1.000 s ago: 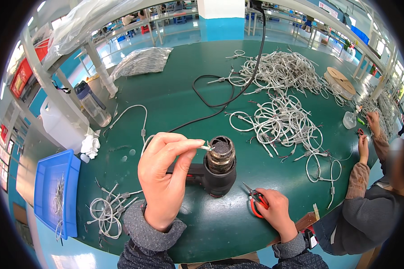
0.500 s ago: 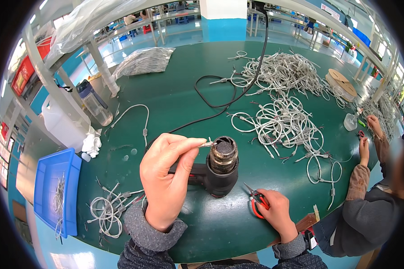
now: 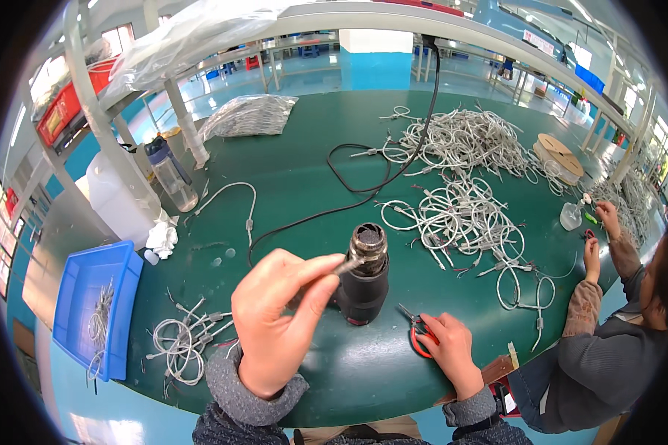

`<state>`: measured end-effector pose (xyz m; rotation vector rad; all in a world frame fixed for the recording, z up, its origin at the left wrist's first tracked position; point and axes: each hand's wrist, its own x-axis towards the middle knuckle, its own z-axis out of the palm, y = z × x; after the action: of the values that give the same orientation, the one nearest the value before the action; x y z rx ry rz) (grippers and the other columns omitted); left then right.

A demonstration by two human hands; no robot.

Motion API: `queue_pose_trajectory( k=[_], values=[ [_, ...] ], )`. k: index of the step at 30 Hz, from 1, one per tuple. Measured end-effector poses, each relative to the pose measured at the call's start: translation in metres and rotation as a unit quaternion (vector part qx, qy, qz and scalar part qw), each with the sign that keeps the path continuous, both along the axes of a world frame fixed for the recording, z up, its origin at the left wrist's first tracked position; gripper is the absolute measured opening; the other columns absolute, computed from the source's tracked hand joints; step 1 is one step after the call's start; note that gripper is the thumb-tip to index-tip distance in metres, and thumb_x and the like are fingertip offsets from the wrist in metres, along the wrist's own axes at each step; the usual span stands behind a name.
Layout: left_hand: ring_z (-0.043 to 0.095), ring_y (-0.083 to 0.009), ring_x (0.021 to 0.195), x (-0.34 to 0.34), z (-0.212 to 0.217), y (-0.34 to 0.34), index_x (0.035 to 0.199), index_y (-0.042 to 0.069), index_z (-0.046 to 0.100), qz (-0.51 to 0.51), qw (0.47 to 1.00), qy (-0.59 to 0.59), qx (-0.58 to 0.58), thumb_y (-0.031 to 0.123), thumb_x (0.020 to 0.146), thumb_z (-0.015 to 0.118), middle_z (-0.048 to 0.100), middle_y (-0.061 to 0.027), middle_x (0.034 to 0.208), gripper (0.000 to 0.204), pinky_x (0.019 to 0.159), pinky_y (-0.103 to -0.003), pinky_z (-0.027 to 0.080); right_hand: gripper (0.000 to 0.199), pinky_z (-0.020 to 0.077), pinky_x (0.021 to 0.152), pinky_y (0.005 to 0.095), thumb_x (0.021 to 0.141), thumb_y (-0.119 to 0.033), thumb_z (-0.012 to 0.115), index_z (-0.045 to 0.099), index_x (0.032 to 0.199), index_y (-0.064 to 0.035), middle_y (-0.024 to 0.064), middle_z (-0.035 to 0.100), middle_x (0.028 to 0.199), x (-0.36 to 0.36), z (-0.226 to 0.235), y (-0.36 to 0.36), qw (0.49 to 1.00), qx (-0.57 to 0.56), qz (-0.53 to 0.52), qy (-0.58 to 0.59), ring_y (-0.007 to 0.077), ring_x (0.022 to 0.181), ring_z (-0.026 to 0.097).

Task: The person is assembling electronic cables by preparing wires and applying heat-shrink tubing using a heat gun.

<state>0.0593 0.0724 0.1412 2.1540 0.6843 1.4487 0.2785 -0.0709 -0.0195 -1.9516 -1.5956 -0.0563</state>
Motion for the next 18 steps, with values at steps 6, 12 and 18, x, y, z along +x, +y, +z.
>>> queue_pose_trajectory(
  k=[6,12,18],
  values=[
    [0.060,-0.0190,0.061,-0.014,0.000,-0.039,0.086,0.001,0.068,-0.054,0.998,0.027,-0.029,-0.002,0.071,0.073,0.065,-0.0089,0.072,0.016,0.056,-0.027,0.046,0.032,0.0458,0.060,0.0321,0.068,-0.001,0.070,0.067,0.100,-0.0024,0.0088,0.059,0.076,-0.019,0.047,-0.011,0.994,0.082,0.037,0.067,0.0229,0.067,0.057],
    [0.063,-0.0198,0.069,-0.021,-0.007,-0.070,0.081,0.001,0.065,-0.084,0.992,0.052,-0.082,-0.004,0.068,0.072,0.068,-0.0084,0.079,0.015,0.063,-0.026,0.048,0.031,0.0454,0.062,0.0260,0.071,0.005,0.064,0.066,0.102,0.0013,0.0081,0.062,0.085,-0.070,0.121,-0.008,0.939,0.137,0.175,0.263,0.0168,0.070,0.056],
    [0.061,-0.0228,0.072,-0.014,-0.022,-0.077,0.084,0.003,0.067,-0.094,0.993,0.071,0.021,-0.002,0.066,0.074,0.066,-0.0074,0.080,0.020,0.063,-0.031,0.047,0.031,0.0453,0.061,0.0217,0.079,0.002,0.060,0.061,0.110,0.0044,0.0088,0.063,0.087,-0.090,0.128,-0.012,0.781,0.031,0.220,0.584,0.0139,0.066,0.057]
  ],
)
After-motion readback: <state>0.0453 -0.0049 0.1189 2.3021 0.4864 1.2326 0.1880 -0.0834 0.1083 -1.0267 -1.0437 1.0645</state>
